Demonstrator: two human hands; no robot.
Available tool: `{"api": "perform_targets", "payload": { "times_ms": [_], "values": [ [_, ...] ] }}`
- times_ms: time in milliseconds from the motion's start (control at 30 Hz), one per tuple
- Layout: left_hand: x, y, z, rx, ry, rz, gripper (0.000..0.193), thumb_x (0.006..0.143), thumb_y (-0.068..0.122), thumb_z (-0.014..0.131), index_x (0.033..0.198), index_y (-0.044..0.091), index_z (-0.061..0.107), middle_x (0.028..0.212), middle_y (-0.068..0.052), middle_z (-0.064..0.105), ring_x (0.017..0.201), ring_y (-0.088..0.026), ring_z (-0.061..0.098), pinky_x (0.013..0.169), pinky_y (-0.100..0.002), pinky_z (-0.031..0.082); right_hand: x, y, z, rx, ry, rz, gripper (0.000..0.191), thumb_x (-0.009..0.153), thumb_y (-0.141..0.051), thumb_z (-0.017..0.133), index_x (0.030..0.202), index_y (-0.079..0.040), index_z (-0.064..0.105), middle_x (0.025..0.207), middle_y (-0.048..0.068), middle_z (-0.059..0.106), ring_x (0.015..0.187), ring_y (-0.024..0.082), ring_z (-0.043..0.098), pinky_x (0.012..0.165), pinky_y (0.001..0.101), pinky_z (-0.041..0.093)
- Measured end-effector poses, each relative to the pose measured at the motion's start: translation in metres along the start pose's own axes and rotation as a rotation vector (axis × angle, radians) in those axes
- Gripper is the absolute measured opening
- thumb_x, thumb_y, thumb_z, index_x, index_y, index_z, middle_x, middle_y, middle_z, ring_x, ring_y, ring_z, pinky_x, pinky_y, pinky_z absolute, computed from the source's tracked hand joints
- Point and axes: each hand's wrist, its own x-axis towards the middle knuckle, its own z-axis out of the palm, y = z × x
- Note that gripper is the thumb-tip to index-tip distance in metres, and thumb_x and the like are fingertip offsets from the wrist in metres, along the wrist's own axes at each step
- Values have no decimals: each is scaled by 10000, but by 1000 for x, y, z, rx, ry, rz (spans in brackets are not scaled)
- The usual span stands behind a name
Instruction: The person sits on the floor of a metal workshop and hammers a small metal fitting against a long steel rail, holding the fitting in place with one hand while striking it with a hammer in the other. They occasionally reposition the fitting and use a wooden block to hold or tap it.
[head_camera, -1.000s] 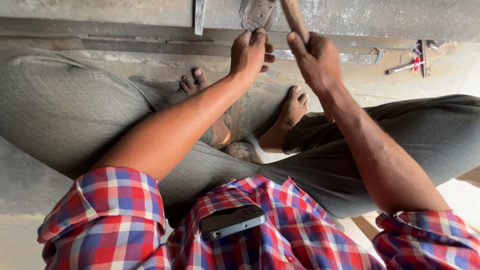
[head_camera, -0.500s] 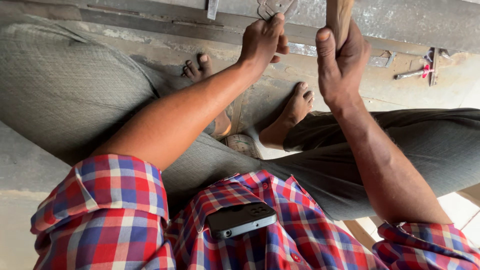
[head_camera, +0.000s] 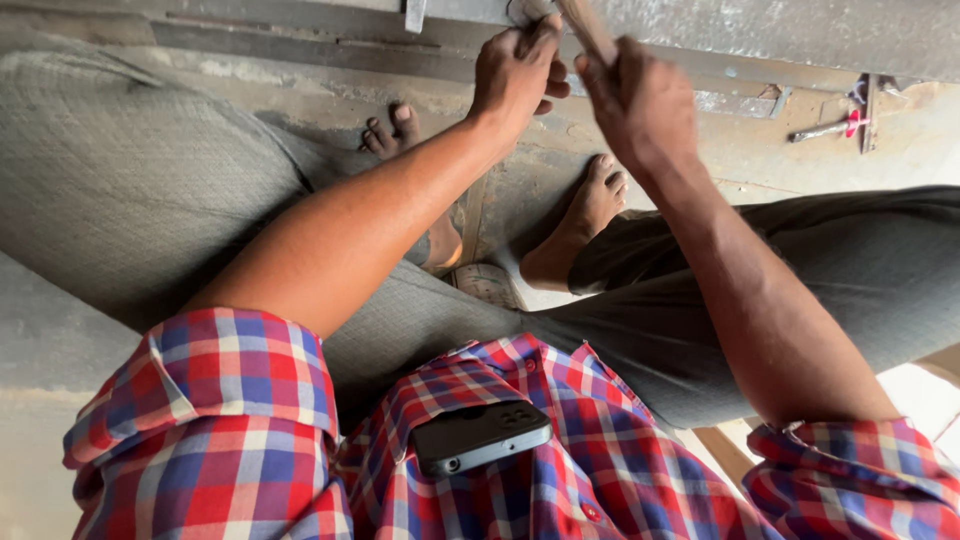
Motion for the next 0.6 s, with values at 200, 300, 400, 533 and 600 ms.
{"api": "perform_targets", "payload": {
  "times_ms": [200, 300, 400, 533, 600],
  "values": [
    [0, -3, -1, -40, 22, 48, 362, 998, 413, 571, 950, 65, 657, 704, -36, 698, 544, -115, 712, 476, -269, 588, -9, -3, -5, 221, 86, -83, 413, 1171, -387, 579, 1033, -6, 663, 679, 34, 600, 494, 140, 522, 405, 307, 417],
    [-1, -4, -2, 2, 11, 83, 384, 1026, 389, 560, 917, 30, 638, 684, -52, 691, 558, -110, 726, 482, -270, 579, -13, -7, -5, 464, 159, -325, 435, 1222, -369, 570, 1112, 46, 640, 789, 62, 627, 634, 140, 593, 521, 302, 476],
    [1, -3, -1, -43, 49, 49, 341, 965, 414, 576, 919, 81, 633, 675, -24, 693, 521, -116, 714, 442, -272, 575, -8, -11, -2, 313, 62, -242, 455, 1191, -394, 561, 1092, 40, 654, 778, 68, 632, 608, 140, 576, 507, 312, 477],
    [3, -2, -2, -26, 49, 34, 378, 972, 428, 608, 901, 58, 639, 689, -23, 687, 541, -130, 724, 455, -273, 550, 0, -14, 0, 9, -34, 45, 487, 1125, -478, 597, 998, -13, 668, 592, 58, 569, 444, 134, 499, 390, 329, 411],
    [3, -3, -3, -51, 31, 55, 403, 991, 427, 617, 898, 35, 631, 707, -38, 696, 564, -140, 733, 467, -286, 561, 0, -17, -2, 62, 7, 46, 494, 1119, -487, 595, 992, -15, 667, 588, 52, 572, 446, 126, 509, 396, 324, 420]
  ]
}}
